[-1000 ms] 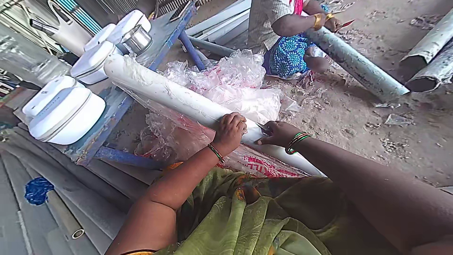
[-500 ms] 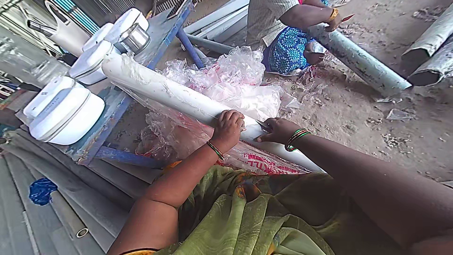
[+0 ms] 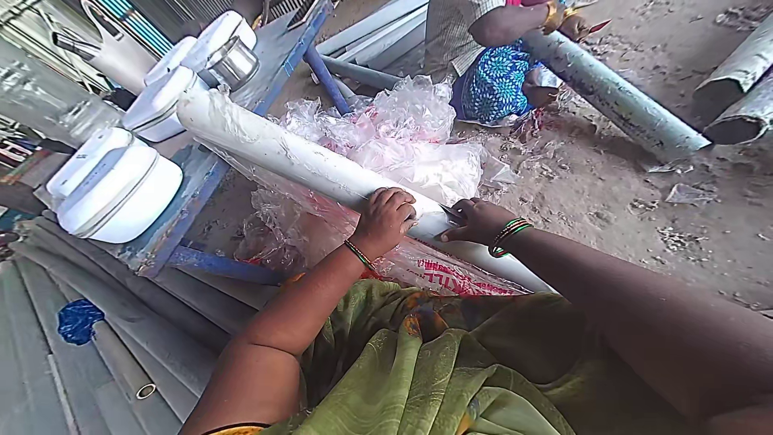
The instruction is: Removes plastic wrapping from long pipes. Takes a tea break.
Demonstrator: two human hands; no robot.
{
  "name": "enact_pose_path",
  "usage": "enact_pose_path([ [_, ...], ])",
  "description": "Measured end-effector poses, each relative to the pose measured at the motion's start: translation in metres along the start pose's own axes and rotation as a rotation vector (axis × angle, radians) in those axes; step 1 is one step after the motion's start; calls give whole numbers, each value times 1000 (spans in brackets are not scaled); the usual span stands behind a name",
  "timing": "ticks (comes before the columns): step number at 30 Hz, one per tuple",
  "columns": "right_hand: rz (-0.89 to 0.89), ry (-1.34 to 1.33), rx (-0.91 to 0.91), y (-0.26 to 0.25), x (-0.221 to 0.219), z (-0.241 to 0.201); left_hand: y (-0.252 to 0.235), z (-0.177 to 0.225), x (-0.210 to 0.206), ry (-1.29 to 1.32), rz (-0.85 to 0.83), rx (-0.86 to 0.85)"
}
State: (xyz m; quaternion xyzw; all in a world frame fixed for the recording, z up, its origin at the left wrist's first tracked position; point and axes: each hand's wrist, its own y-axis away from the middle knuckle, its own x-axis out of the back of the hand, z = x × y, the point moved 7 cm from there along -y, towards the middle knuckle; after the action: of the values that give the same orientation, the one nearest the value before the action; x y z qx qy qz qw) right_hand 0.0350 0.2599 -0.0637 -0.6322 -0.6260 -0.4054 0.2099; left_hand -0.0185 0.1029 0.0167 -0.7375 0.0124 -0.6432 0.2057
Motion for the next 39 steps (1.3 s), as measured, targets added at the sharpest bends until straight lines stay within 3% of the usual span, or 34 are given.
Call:
enact_pose_path([
  [4,4,-8,6,1,1,-1,-5,5,2,9,-74,2],
  [11,6,-11,-8,2,0,-1,-14,1,-3,13,-55,-332],
  [15,2,-36,-8,-2,0,3,-16,-1,-4,4,7,-438],
  [22,7,-40,10,-2,-1,3,-8,-21,-1,45,-88,-232],
  [31,11,-20,19,-2,-2,2,-9,-8,-3,23,-171,-175],
  [39,-6,12,19,-2,0,1,-10,-7,-3,-60,12,-224],
])
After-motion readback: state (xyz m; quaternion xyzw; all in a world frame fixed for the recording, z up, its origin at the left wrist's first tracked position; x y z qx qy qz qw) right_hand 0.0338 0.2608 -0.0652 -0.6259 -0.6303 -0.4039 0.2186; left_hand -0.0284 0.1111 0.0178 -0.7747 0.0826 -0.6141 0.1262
